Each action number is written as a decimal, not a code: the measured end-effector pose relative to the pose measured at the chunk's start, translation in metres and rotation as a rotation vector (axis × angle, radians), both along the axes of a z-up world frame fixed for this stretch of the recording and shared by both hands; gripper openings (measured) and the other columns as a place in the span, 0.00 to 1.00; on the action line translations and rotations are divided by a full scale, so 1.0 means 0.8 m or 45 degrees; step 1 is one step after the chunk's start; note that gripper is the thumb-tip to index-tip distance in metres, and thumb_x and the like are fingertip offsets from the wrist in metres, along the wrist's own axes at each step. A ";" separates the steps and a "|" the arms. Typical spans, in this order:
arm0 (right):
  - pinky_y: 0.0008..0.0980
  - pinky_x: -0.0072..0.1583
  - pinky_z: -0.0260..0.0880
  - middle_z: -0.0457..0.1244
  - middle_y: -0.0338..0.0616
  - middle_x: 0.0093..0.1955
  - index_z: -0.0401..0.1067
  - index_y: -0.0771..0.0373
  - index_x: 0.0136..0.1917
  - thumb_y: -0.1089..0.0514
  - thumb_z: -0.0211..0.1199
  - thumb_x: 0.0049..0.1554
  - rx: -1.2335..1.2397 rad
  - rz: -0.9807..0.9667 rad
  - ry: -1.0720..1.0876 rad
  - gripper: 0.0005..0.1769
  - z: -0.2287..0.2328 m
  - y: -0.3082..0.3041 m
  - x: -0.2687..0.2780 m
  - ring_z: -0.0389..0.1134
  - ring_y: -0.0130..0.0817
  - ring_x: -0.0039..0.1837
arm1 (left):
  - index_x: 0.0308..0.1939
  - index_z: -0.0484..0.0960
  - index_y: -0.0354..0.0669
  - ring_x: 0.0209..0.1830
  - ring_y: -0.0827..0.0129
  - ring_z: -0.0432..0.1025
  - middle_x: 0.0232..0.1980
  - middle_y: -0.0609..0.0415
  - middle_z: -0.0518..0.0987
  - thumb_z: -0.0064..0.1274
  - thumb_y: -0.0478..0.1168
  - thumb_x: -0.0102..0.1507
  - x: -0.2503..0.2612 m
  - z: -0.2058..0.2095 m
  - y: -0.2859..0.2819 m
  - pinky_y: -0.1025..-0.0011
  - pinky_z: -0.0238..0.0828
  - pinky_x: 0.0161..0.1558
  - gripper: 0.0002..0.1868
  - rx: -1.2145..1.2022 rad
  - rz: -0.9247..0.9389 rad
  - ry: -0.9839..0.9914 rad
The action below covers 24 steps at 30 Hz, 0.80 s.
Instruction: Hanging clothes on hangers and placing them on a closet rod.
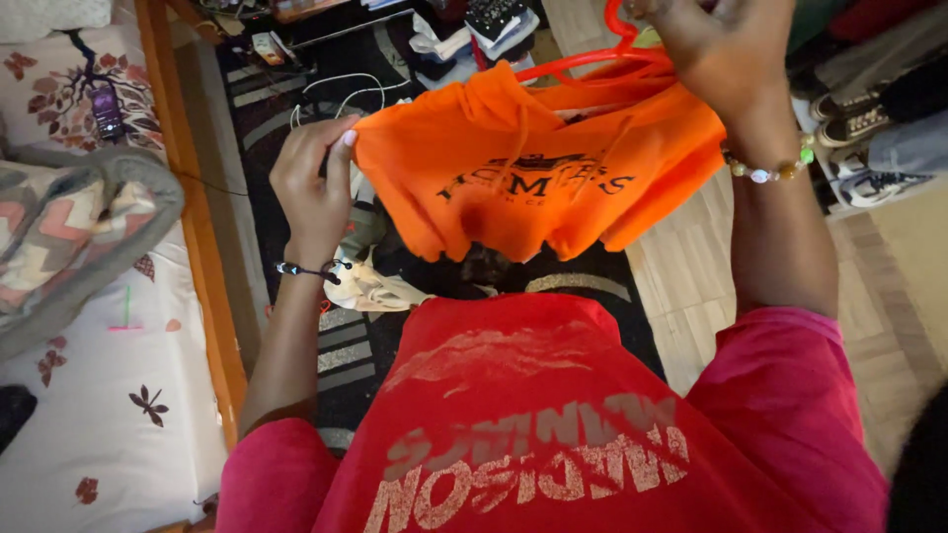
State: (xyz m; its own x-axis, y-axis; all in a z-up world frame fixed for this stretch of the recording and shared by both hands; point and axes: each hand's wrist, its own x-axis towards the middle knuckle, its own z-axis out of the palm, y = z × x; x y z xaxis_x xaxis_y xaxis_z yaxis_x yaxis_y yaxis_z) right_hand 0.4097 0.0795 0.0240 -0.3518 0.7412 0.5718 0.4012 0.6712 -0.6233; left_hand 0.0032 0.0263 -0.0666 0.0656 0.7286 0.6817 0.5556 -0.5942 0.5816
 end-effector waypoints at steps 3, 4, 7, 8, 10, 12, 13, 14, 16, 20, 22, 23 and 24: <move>0.27 0.59 0.75 0.70 0.41 0.50 0.74 0.73 0.54 0.71 0.51 0.67 -0.224 0.052 0.301 0.10 -0.003 -0.003 -0.001 0.73 0.26 0.54 | 0.50 0.83 0.33 0.44 0.61 0.78 0.46 0.48 0.82 0.54 0.31 0.72 -0.003 -0.004 -0.002 0.68 0.74 0.48 0.05 -0.207 0.009 -0.072; 0.26 0.56 0.73 0.69 0.43 0.50 0.73 0.75 0.54 0.72 0.56 0.70 -0.124 0.051 0.170 0.06 0.000 -0.006 -0.003 0.72 0.27 0.52 | 0.51 0.83 0.35 0.46 0.60 0.78 0.48 0.48 0.82 0.54 0.31 0.73 -0.001 0.000 -0.002 0.67 0.74 0.49 0.05 -0.188 0.004 -0.069; 0.27 0.45 0.60 0.61 0.45 0.42 0.67 0.76 0.47 0.70 0.65 0.70 -0.054 -0.061 0.002 0.11 0.006 -0.017 -0.014 0.61 0.29 0.43 | 0.53 0.83 0.37 0.52 0.59 0.77 0.52 0.48 0.82 0.53 0.32 0.73 0.007 0.012 0.003 0.66 0.74 0.53 0.07 -0.165 -0.038 -0.051; 0.28 0.38 0.49 0.54 0.46 0.34 0.62 0.76 0.41 0.66 0.70 0.69 -0.080 -0.177 -0.038 0.21 0.005 -0.021 -0.021 0.51 0.31 0.35 | 0.55 0.83 0.39 0.55 0.58 0.77 0.55 0.48 0.82 0.52 0.32 0.73 0.009 0.017 0.005 0.65 0.74 0.55 0.08 -0.155 -0.081 -0.040; 0.28 0.38 0.48 0.55 0.44 0.34 0.66 0.75 0.44 0.65 0.70 0.68 -0.149 -0.134 -0.062 0.16 0.017 -0.027 -0.033 0.52 0.29 0.34 | 0.57 0.81 0.39 0.59 0.55 0.75 0.58 0.47 0.81 0.52 0.36 0.74 0.031 0.037 0.005 0.63 0.72 0.60 0.10 -0.102 -0.170 0.035; 0.28 0.38 0.48 0.56 0.42 0.33 0.71 0.74 0.47 0.65 0.70 0.68 -0.222 -0.096 -0.103 0.12 0.026 -0.031 -0.046 0.53 0.27 0.33 | 0.60 0.80 0.40 0.63 0.53 0.73 0.60 0.47 0.80 0.52 0.39 0.74 0.055 0.053 0.005 0.61 0.70 0.65 0.12 -0.058 -0.268 0.091; 0.28 0.36 0.49 0.58 0.43 0.33 0.71 0.73 0.44 0.65 0.70 0.67 -0.068 0.013 -0.137 0.12 0.029 -0.032 -0.054 0.55 0.27 0.32 | 0.61 0.79 0.38 0.63 0.53 0.73 0.61 0.46 0.79 0.53 0.41 0.73 0.065 0.062 0.006 0.60 0.70 0.64 0.15 -0.112 -0.392 0.118; 0.28 0.34 0.51 0.59 0.43 0.33 0.72 0.71 0.41 0.65 0.71 0.65 0.097 0.122 -0.173 0.13 0.034 -0.030 -0.059 0.57 0.27 0.31 | 0.63 0.77 0.37 0.62 0.52 0.73 0.61 0.44 0.79 0.53 0.44 0.72 0.079 0.071 0.009 0.60 0.69 0.64 0.19 -0.156 -0.516 0.140; 0.29 0.35 0.52 0.59 0.44 0.31 0.72 0.70 0.40 0.62 0.71 0.65 0.123 0.145 -0.255 0.14 0.044 -0.042 -0.069 0.58 0.29 0.31 | 0.61 0.78 0.37 0.59 0.51 0.73 0.58 0.43 0.79 0.54 0.46 0.71 0.094 0.064 0.017 0.59 0.69 0.59 0.20 -0.254 -0.595 0.231; 0.30 0.37 0.55 0.62 0.46 0.31 0.77 0.66 0.42 0.62 0.71 0.66 0.252 0.285 -0.337 0.11 0.054 -0.061 -0.078 0.61 0.32 0.32 | 0.50 0.81 0.38 0.45 0.49 0.75 0.45 0.44 0.81 0.54 0.49 0.70 0.109 0.039 0.022 0.56 0.70 0.45 0.16 -0.424 -0.754 0.474; 0.32 0.36 0.54 0.61 0.46 0.31 0.77 0.66 0.40 0.60 0.72 0.64 0.165 0.263 -0.377 0.12 0.039 -0.061 -0.062 0.61 0.33 0.31 | 0.41 0.81 0.39 0.38 0.50 0.75 0.38 0.45 0.79 0.56 0.50 0.68 0.114 0.050 0.010 0.55 0.68 0.38 0.16 -0.381 -0.670 0.504; 0.34 0.36 0.54 0.60 0.46 0.31 0.77 0.66 0.39 0.58 0.72 0.62 0.074 0.229 -0.416 0.13 0.031 -0.062 -0.054 0.60 0.33 0.30 | 0.33 0.81 0.41 0.31 0.50 0.74 0.30 0.47 0.78 0.58 0.51 0.66 0.116 0.055 0.003 0.55 0.66 0.32 0.17 -0.340 -0.600 0.540; 0.34 0.36 0.54 0.60 0.46 0.31 0.77 0.66 0.39 0.58 0.72 0.62 0.074 0.248 -0.415 0.13 0.022 -0.056 -0.046 0.60 0.33 0.30 | 0.33 0.81 0.41 0.31 0.50 0.74 0.30 0.47 0.78 0.58 0.51 0.66 0.113 0.055 -0.004 0.55 0.66 0.32 0.17 -0.346 -0.582 0.537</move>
State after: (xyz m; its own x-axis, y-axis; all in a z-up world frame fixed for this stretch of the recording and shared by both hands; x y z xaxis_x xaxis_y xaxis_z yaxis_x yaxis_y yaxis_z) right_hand 0.3732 0.0347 0.0418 -0.6531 0.6124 0.4456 0.4338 0.7848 -0.4427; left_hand 0.0933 0.0228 -0.0224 0.6281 0.7063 0.3266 0.4952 -0.6865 0.5324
